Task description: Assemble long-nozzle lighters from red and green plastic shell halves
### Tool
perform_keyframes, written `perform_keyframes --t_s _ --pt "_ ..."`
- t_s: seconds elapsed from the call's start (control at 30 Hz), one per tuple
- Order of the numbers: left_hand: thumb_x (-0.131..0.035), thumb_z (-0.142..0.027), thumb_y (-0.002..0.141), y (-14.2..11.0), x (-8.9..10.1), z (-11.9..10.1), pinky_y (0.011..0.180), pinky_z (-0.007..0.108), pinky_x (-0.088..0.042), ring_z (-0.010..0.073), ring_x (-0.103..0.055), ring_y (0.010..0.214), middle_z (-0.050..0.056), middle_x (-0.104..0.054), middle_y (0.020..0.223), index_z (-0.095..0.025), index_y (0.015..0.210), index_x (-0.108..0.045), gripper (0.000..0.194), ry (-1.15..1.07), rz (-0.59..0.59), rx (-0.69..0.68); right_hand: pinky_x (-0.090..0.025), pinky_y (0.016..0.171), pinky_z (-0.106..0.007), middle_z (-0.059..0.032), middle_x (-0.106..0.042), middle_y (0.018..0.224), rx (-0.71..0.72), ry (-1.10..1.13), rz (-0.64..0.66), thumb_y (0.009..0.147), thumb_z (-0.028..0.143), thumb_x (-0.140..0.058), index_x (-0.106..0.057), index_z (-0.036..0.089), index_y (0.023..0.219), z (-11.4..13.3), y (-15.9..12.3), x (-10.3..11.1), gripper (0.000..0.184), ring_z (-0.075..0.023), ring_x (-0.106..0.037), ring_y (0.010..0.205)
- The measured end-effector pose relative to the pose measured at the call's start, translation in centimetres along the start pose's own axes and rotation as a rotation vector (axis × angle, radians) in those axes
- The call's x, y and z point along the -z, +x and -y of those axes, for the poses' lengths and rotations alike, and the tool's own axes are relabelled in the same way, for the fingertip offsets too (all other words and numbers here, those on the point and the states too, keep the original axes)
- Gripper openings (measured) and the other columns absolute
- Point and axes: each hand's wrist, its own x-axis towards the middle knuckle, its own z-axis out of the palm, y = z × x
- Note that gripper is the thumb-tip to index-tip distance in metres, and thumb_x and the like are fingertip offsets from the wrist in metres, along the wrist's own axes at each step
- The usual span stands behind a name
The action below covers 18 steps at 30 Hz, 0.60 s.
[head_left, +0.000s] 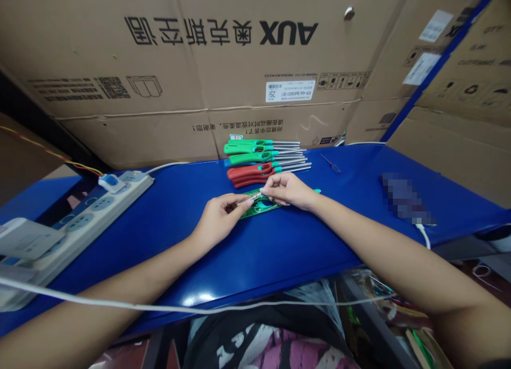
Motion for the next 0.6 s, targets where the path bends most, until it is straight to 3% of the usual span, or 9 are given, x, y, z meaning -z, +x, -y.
perform_keyframes --t_s 0.37,0.6 --pt "-0.063 -0.044 0.09 -0.15 -0.2 0.45 0.072 0.03 -0.05 0.0207 -0.068 0.081 0.008 -0.077 0.097 -0.019 0.11 -0.078 0.035 0.03 0.059 -0.058 -0.027 0.037 -0.018 0.0052 -0.055 0.051 -0.025 -0.037 -0.053 0.065 0.051 -0.084 -0.058 0.014 0.071 -0.01 -0.53 -0.72 0.046 -0.0027 -0.038 0.038" --pt "-0.066 -0.046 0.087 0.03 0.19 0.04 0.07 0.029 -0.052 0.0212 -0.069 0.08 0.008 -0.079 0.096 -0.016 0.105 -0.078 0.037 0.029 0.054 -0.009 -0.029 0.036 -0.017 0.0068 -0.055 0.051 0.0 -0.059 -0.019 0.074 0.049 -0.079 -0.055 0.016 0.073 0.23 -0.25 -0.65 0.04 -0.003 -0.039 0.036"
